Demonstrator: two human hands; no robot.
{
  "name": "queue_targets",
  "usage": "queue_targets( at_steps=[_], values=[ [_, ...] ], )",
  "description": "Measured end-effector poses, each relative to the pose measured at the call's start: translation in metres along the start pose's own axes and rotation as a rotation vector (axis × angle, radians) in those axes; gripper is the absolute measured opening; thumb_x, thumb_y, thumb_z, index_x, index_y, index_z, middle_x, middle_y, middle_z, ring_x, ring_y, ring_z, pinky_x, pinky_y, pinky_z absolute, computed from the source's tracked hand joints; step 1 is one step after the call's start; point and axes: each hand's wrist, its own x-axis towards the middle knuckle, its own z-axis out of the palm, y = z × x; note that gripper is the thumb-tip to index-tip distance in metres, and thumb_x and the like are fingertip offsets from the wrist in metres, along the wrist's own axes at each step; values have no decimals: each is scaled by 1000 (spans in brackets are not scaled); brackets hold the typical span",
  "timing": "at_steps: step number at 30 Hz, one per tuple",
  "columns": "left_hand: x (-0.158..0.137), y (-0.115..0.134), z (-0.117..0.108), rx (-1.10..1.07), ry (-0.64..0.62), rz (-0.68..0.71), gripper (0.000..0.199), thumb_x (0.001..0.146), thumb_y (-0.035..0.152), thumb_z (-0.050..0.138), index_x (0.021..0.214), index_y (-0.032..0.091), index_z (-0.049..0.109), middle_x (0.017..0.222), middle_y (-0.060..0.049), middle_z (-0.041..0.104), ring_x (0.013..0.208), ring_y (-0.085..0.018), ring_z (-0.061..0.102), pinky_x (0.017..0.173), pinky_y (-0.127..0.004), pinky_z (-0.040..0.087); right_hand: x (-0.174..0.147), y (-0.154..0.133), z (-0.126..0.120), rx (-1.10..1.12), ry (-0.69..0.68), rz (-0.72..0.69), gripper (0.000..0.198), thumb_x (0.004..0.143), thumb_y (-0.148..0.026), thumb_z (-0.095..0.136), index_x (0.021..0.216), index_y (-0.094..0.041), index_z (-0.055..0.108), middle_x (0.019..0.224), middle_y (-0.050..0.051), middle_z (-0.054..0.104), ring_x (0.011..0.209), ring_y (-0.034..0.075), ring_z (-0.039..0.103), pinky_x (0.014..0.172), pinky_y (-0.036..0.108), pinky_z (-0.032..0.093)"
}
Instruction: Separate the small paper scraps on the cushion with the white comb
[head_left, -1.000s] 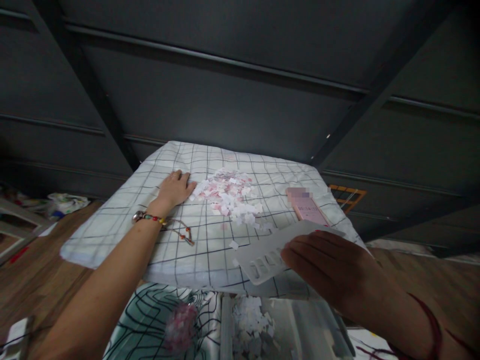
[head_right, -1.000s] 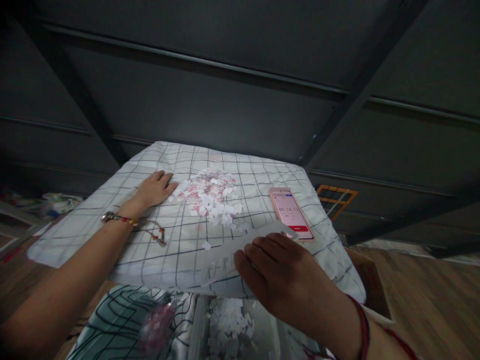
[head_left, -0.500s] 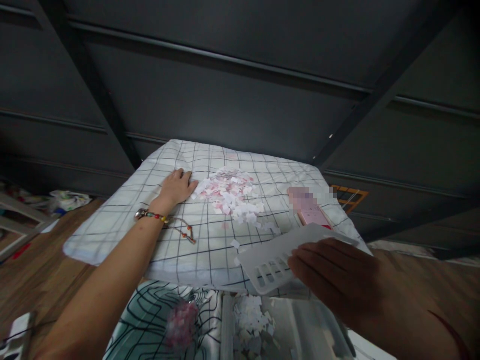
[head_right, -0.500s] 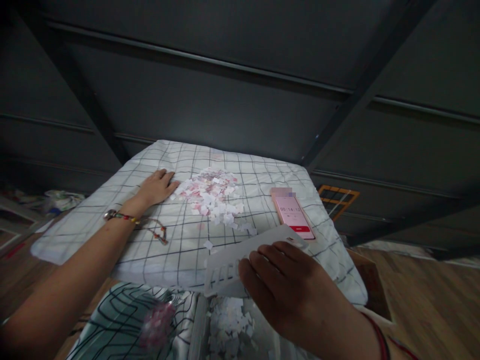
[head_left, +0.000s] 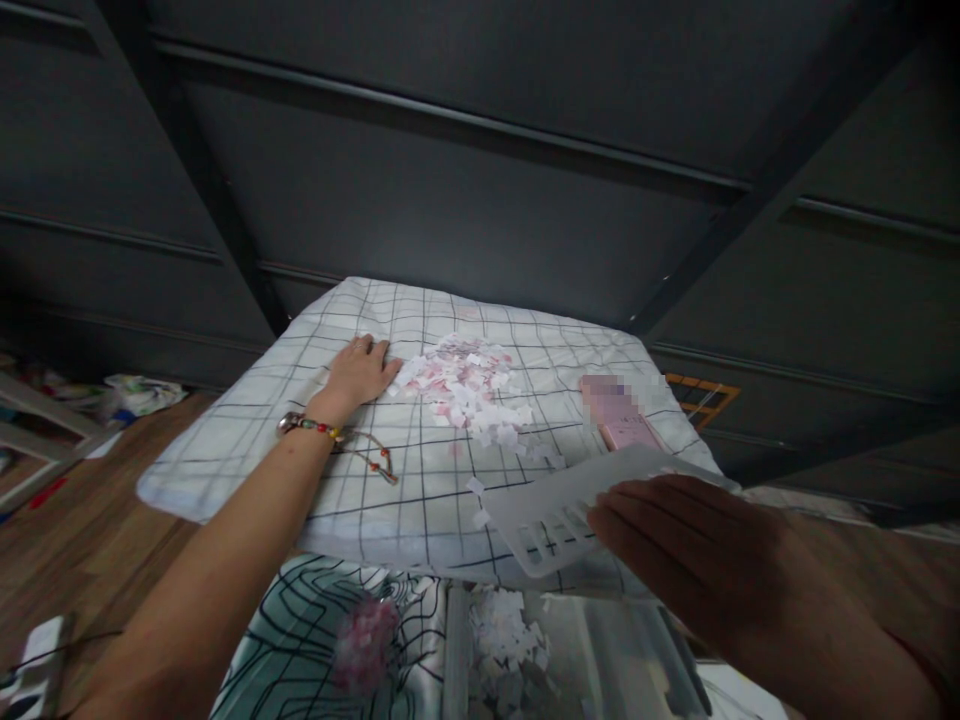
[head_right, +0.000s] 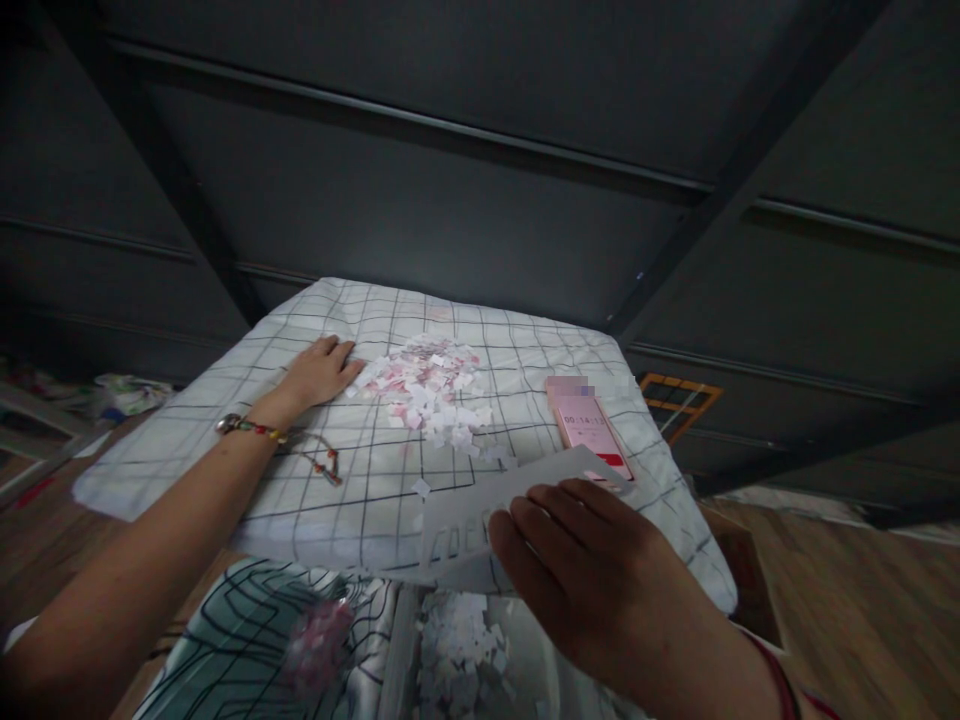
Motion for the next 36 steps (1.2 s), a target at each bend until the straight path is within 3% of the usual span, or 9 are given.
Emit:
queue_targets(
  at_steps=[11,17,36],
  values=[
    [1,-4,6,-6,55,25,55,91,45,27,130,12,46,137,-17,44,128,-29,39,104,-40,31,10,-13,11,170,162,6,27,84,-3,39,89,-15,63,80,4,71,75,15,64,69,30,54],
    [0,-2,3,-16,22,9,56,91,45,27,132,10,45,138,-19,42,129,-28,38,105,-39,30,12,-14,12,117,184,35,30,84,-1,36,84,-14,64,76,4,71,70,14,64,66,28,54],
    [-1,-2,3,-25,-1,-7,57,92,45,28,135,10,41,141,-18,40,132,-28,35,107,-39,27,24,-34,20,275,211,4,27,84,-3,40,89,-12,64,79,7,70,74,15,62,67,29,53]
  ],
)
